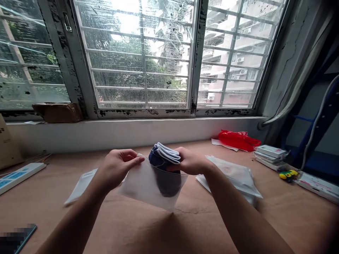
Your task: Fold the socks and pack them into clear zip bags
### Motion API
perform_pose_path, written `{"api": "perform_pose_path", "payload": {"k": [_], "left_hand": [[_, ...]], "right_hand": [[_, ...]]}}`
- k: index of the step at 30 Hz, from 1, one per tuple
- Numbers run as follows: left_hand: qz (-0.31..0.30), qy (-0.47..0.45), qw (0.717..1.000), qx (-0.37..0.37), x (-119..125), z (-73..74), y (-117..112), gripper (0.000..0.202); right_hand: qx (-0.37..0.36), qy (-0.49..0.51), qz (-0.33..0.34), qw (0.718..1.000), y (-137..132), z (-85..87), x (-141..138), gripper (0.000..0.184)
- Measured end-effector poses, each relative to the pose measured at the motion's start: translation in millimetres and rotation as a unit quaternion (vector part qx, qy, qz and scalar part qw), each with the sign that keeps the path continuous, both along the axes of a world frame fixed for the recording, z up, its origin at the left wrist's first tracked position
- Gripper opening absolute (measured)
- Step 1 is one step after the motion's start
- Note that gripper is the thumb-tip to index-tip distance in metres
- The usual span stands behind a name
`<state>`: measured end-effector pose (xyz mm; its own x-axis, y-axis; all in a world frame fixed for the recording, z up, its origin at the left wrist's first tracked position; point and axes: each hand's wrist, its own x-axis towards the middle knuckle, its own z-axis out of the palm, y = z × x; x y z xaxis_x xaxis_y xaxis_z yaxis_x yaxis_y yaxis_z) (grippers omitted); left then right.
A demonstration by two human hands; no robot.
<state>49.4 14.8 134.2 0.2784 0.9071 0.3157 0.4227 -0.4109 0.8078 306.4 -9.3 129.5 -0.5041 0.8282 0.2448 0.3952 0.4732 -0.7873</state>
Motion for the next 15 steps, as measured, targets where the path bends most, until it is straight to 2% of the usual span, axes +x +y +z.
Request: {"api": "perform_pose_path", "payload": {"k": [3,5,7,9,12,15], "left_hand": [[0.002,-0.038,0.999,0.021,3.5,6.0,-8.6,0.041],[-0.004,-0.071,0.997,0.026,5.5,8.4,-13.6,0.041],[0.001,-0.095,0.995,0.029,5.9,8.8,-16.2,0.04],[0.014,-0.105,0.994,0.036,4.8,8.1,-16.6,0.039],[0.022,-0.098,0.993,0.054,3.8,7.1,-17.2,0.037],[0.034,-0.076,0.992,0.096,7.0,7.3,-22.1,0.034]], "right_hand": [[0.003,0.113,0.014,0.993,2.6,-5.8,-9.7,0.024],[0.016,0.203,0.004,0.979,4.1,-10.3,-19.7,0.033],[0.036,0.252,-0.018,0.967,5.6,-14.0,-28.3,0.037],[0.049,0.255,-0.029,0.965,6.5,-15.7,-32.3,0.036],[0.071,0.206,-0.035,0.975,4.4,-13.0,-31.2,0.032],[0.122,0.136,-0.097,0.979,-2.6,-7.0,-30.4,0.026]]}}
